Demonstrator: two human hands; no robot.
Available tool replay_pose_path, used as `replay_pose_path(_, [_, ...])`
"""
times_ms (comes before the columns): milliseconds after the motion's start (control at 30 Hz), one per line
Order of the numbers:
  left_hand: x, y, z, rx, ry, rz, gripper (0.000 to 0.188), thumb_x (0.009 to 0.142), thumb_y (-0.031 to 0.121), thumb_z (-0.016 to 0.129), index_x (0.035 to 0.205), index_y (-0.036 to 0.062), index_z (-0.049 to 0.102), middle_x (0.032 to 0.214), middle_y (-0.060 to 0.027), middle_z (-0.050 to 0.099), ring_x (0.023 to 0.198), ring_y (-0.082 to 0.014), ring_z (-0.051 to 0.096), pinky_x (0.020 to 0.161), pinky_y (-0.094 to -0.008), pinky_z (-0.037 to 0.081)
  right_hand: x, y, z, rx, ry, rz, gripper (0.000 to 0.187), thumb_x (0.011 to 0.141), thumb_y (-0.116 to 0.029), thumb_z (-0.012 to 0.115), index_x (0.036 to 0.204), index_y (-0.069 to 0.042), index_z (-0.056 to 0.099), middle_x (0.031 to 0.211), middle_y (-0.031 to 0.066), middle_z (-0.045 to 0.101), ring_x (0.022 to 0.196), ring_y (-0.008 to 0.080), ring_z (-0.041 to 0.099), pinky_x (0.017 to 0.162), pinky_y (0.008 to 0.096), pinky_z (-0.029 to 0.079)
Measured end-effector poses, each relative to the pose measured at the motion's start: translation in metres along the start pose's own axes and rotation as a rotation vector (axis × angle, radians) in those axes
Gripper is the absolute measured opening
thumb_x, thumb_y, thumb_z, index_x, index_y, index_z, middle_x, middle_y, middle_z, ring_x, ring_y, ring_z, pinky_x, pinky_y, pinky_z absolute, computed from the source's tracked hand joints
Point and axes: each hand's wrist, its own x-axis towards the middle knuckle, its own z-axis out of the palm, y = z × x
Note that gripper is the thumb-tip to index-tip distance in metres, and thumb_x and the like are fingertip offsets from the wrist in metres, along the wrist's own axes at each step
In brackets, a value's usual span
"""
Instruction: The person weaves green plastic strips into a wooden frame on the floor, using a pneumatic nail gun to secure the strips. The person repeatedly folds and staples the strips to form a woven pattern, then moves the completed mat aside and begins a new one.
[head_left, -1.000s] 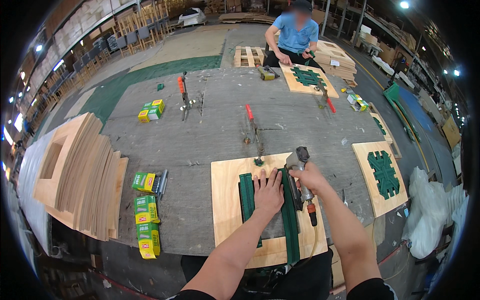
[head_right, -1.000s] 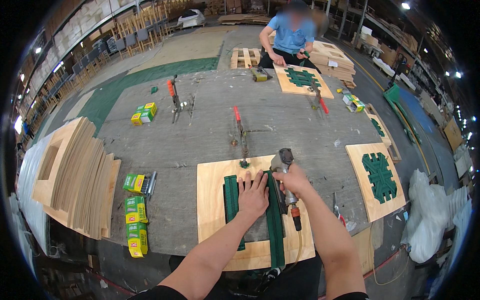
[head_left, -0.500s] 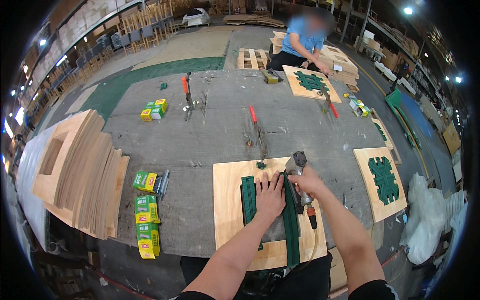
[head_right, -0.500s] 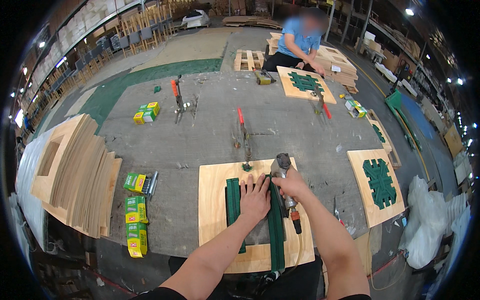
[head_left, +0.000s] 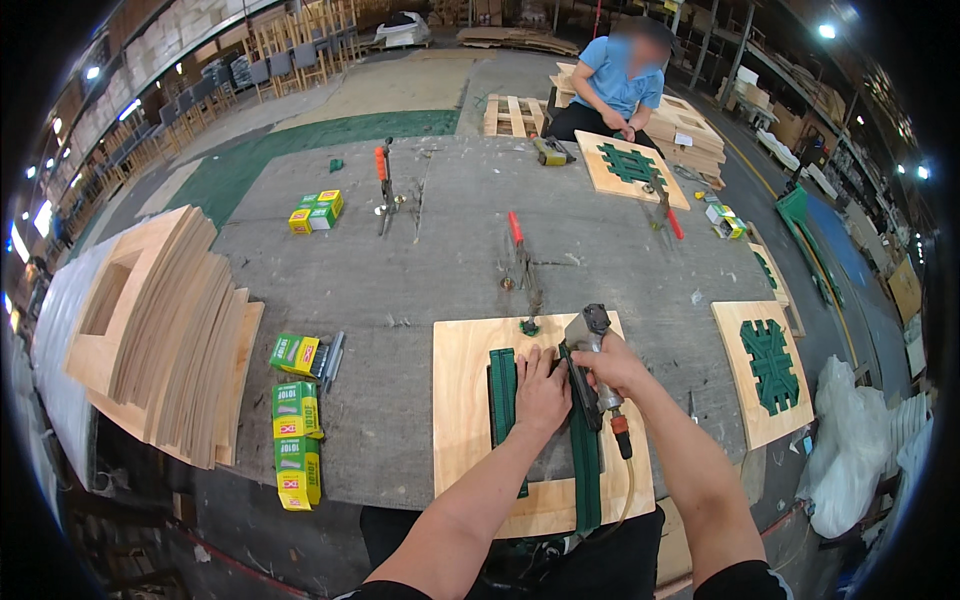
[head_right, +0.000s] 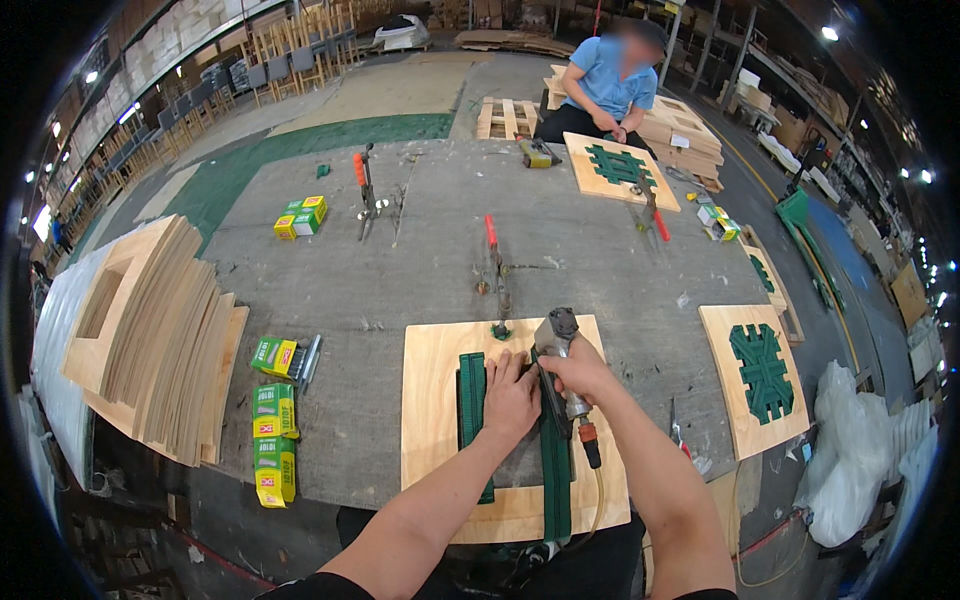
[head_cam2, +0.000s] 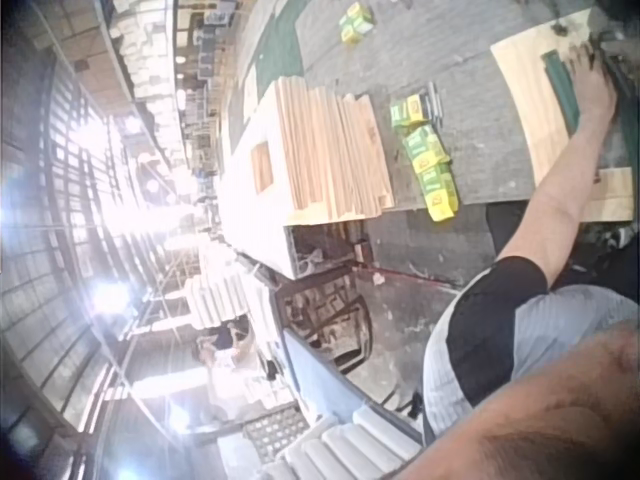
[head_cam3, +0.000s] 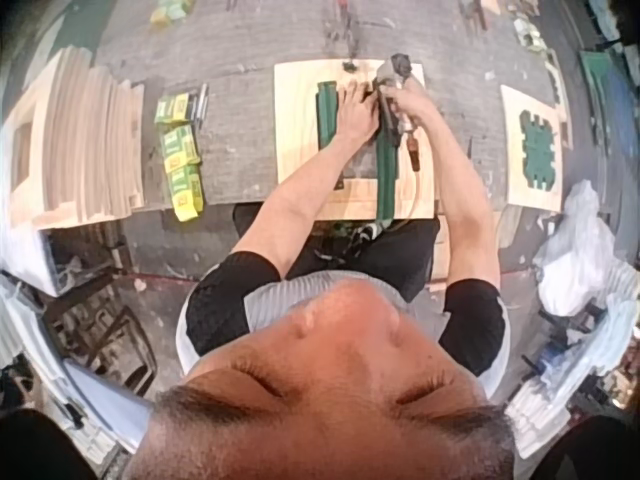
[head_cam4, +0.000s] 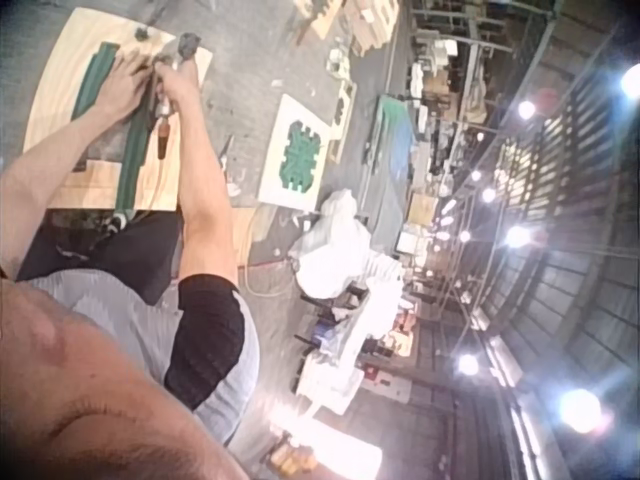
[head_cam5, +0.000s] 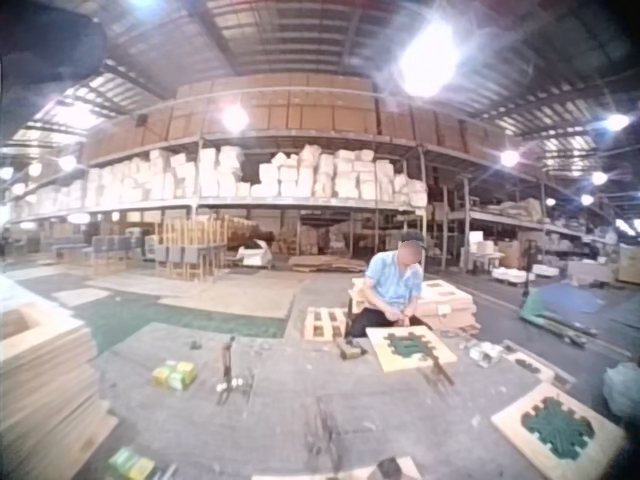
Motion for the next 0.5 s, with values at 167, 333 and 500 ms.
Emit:
replay_pose_path(167, [0.0,-0.002,0.0,0.008,-0.004,0.004,0.032,0.09,0.014,0.07,0.121,0.0069,0.076,0.144,-0.0174,0.059,0.145,-0.0408,0.045,0.124,-0.0596,0.028,-0.002,-0.005,0.004,-0.043,0.014,0.029,0.031,0.092,-0.012,0.073,0.118,-0.004,0.057,0.082,0.0035,0.064,0.053,0.0124,0.057,0.045,0.0327,0.047])
replay_pose_path(333, [-0.001,-0.003,-0.002,0.007,-0.05,-0.014,0.032,0.09,0.015,0.069,0.119,0.0046,0.076,0.146,-0.0165,0.056,0.148,-0.0385,0.041,0.127,-0.0573,0.024,-0.004,-0.001,0.004,-0.017,-0.011,-0.004,0.031,0.092,-0.01,0.074,0.117,-0.004,0.056,0.082,0.0041,0.064,0.053,0.0122,0.058,0.045,0.0322,0.047])
replay_pose_path(500, [-0.001,-0.002,-0.003,0.005,-0.032,-0.014,0.03,0.089,0.013,0.071,0.118,0.0064,0.077,0.145,-0.0156,0.056,0.146,-0.0385,0.043,0.126,-0.058,0.026,0.0,0.0,0.004,-0.055,0.005,0.021,0.034,0.091,-0.01,0.074,0.118,-0.004,0.055,0.083,0.0052,0.064,0.053,0.0125,0.058,0.045,0.0319,0.048])
